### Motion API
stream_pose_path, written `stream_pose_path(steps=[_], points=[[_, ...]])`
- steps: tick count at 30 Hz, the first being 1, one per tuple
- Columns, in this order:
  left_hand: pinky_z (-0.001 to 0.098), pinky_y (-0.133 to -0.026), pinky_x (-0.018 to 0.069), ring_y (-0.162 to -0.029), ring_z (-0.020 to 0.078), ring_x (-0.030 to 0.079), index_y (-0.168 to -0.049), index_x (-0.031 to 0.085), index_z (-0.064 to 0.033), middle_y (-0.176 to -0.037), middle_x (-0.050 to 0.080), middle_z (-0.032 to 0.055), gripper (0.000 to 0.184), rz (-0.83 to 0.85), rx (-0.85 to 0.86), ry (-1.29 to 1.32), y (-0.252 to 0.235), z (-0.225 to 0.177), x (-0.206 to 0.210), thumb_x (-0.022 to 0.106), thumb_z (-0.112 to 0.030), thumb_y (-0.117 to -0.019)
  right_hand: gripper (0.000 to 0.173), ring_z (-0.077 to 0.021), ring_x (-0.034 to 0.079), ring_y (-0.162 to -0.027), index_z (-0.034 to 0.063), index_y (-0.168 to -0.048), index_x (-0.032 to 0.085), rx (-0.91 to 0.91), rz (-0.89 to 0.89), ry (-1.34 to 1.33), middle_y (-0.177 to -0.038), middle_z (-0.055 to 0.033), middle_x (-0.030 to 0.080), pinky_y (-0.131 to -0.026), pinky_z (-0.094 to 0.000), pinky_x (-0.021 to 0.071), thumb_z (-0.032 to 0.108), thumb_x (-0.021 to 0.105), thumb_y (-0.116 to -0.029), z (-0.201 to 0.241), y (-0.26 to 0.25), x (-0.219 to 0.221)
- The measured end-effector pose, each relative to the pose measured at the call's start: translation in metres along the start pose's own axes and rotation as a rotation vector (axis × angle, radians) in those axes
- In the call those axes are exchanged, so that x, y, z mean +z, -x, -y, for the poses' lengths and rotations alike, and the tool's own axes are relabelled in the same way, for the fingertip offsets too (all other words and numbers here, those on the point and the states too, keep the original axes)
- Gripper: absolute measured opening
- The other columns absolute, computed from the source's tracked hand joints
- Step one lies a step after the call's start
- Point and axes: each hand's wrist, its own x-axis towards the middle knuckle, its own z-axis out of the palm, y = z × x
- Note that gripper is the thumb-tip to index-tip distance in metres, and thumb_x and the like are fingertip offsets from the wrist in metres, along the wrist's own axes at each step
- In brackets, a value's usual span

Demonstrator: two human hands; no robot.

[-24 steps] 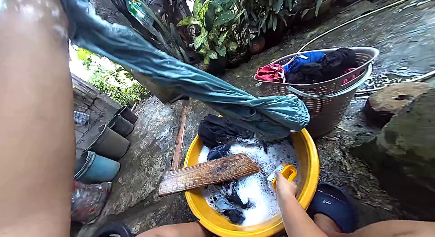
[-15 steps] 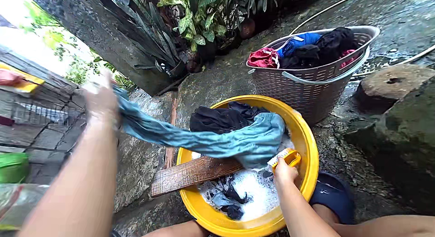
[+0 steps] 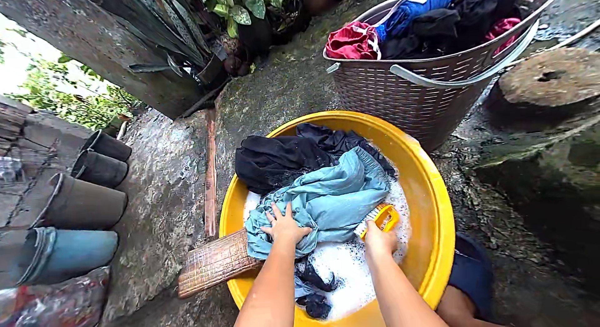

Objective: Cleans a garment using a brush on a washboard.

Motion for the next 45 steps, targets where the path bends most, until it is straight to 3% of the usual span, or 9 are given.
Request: stream_pose_path(steps=[5, 17, 20, 24, 27, 31, 34, 40, 45], points=[[0.0571, -0.109, 0.0446, -0.133, 0.0347, 0.055, -0.138, 0.062, -0.0077, -0.145, 0.057, 0.0154, 0.044, -0.134, 0.125, 0.098, 0.0, 0.034, -0.003, 0.064, -0.013, -0.0945, 0.064, -0.0342, 0.056, -0.132, -0.0055, -0.147, 0.044, 0.013, -0.006, -0.004, -0.14, -0.0263, 0.057, -0.11, -0.0494, 0.0442, 0.02, 0.074, -0.0961, 0.001, -0.004, 0.0], [0.0591, -0.082, 0.0554, -0.09, 0.0318, 0.072, -0.092, 0.073, -0.0008, -0.094, 0.073, 0.0146, 0.015, -0.458, 0.609, 0.043, 0.078, 0.161, -0.167, 0.063, 0.01, -0.0882, 0.061, -0.0331, 0.056, -0.13, -0.0071, -0.142, 0.048, -0.065, -0.046, 0.052, -0.137, -0.0263, 0.058, -0.109, -0.0483, 0.0437, 0.023, 0.074, -0.0952, 0.005, 0.005, -0.001], [0.0566, -0.085, 0.0554, -0.094, 0.029, 0.071, -0.101, 0.073, -0.0042, -0.099, 0.073, 0.0126, 0.016, -0.284, 0.561, 0.011, 0.093, 0.185, -0.164, 0.065, 0.004, -0.0899, 0.064, -0.034, 0.055, -0.132, -0.0071, -0.143, 0.046, -0.107, -0.056, 0.094, -0.138, -0.0268, 0.057, -0.11, -0.0489, 0.0431, 0.024, 0.075, -0.0946, 0.006, 0.003, -0.001], [0.0628, -0.113, 0.0389, -0.146, 0.0366, 0.04, -0.153, 0.047, -0.025, -0.163, 0.035, 0.0136, 0.071, 0.077, 0.351, -0.043, 0.07, 0.199, -0.103, 0.075, -0.021, -0.0876, 0.066, -0.0362, 0.054, -0.134, -0.0061, -0.145, 0.045, -0.248, -0.062, 0.23, -0.14, -0.0282, 0.056, -0.112, -0.0511, 0.0423, 0.025, 0.074, -0.0955, 0.01, 0.006, -0.003], [0.0736, -0.119, 0.0139, -0.158, 0.0414, 0.006, -0.16, 0.034, -0.0374, -0.173, 0.005, 0.0135, 0.075, 0.012, 0.342, 0.029, 0.039, 0.193, -0.052, 0.067, -0.048, -0.0941, 0.068, -0.0407, 0.053, -0.135, -0.0064, -0.148, 0.044, -0.55, -0.098, 0.425, -0.143, -0.0308, 0.054, -0.114, -0.0541, 0.0405, 0.024, 0.074, -0.095, 0.016, 0.01, -0.007], [0.0784, -0.116, 0.0008, -0.157, 0.0445, -0.003, -0.162, 0.026, -0.0428, -0.173, 0.0, 0.0142, 0.104, -0.097, 0.367, -0.008, 0.005, 0.181, -0.001, 0.064, -0.084, -0.0745, 0.072, -0.0501, 0.048, -0.137, -0.0086, -0.149, 0.043, -0.937, -0.161, 0.632, -0.145, -0.037, 0.048, -0.115, -0.0607, 0.0372, 0.023, 0.074, -0.0928, 0.031, 0.004, -0.01], [0.0775, -0.116, -0.001, -0.158, 0.0428, 0.003, -0.162, 0.027, -0.0406, -0.173, 0.012, 0.0107, 0.114, -0.129, 0.354, -0.056, -0.005, 0.181, 0.023, 0.066, -0.088, -0.0663, 0.073, -0.0472, 0.044, -0.142, -0.0088, -0.151, 0.038, -0.79, -0.188, 0.731, -0.15, -0.036, 0.044, -0.119, -0.0572, 0.034, 0.024, 0.072, -0.0956, 0.03, -0.008, -0.012], [0.0658, -0.116, 0.026, -0.151, 0.0308, 0.034, -0.143, 0.061, -0.0269, -0.159, 0.047, 0.0013, 0.086, -0.349, 0.449, 0.098, -0.006, 0.214, 0.031, 0.074, -0.073, -0.0719, 0.066, -0.0398, 0.055, -0.134, -0.0126, -0.151, 0.033, -0.248, -0.167, 0.639, -0.144, -0.033, 0.051, -0.112, -0.0518, 0.0438, 0.03, 0.055, -0.1054, -0.027, -0.016, 0.023], [0.0664, -0.118, 0.0261, -0.152, 0.0363, 0.031, -0.127, 0.069, -0.0251, -0.162, 0.041, 0.011, 0.082, -0.565, 0.493, 0.227, 0.002, 0.233, 0.045, 0.076, -0.076, -0.0636, 0.063, -0.0362, 0.054, -0.132, -0.0107, -0.148, 0.041, -0.692, -0.023, 0.367, -0.143, -0.0307, 0.053, -0.113, -0.0482, 0.0422, 0.021, 0.068, -0.0993, -0.006, 0.024, 0.025]])
